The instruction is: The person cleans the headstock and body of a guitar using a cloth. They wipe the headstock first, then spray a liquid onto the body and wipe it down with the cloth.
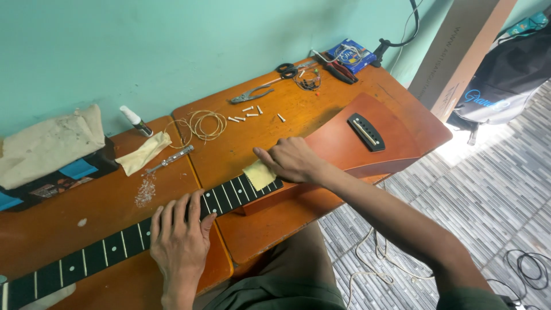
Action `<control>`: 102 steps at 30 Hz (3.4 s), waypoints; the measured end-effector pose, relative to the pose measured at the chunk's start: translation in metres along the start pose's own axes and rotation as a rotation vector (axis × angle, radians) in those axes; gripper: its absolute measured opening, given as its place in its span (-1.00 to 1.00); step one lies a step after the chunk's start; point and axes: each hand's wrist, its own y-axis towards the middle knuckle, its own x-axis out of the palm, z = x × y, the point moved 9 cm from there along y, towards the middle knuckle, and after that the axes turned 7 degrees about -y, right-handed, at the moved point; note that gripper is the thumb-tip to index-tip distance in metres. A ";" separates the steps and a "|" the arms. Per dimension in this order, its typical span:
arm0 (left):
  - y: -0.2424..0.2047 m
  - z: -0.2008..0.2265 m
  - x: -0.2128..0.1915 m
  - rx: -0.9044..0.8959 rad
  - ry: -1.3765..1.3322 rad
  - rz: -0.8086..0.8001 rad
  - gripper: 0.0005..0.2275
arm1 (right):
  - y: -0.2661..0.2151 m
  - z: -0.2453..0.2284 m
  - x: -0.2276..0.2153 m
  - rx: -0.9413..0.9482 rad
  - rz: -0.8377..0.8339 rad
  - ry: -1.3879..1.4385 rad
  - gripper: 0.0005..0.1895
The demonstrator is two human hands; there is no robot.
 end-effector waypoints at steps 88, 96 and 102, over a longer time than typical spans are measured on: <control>0.006 -0.003 0.000 0.115 -0.040 0.052 -0.48 | -0.143 0.011 -0.041 0.117 1.332 -0.310 -0.50; 0.005 -0.006 0.007 0.122 0.037 -0.007 -0.50 | -0.107 -0.019 0.005 -0.045 1.238 -0.292 -0.55; 0.006 -0.003 0.007 0.118 0.117 -0.012 -0.51 | -0.146 0.062 0.022 0.193 0.989 -0.354 -0.41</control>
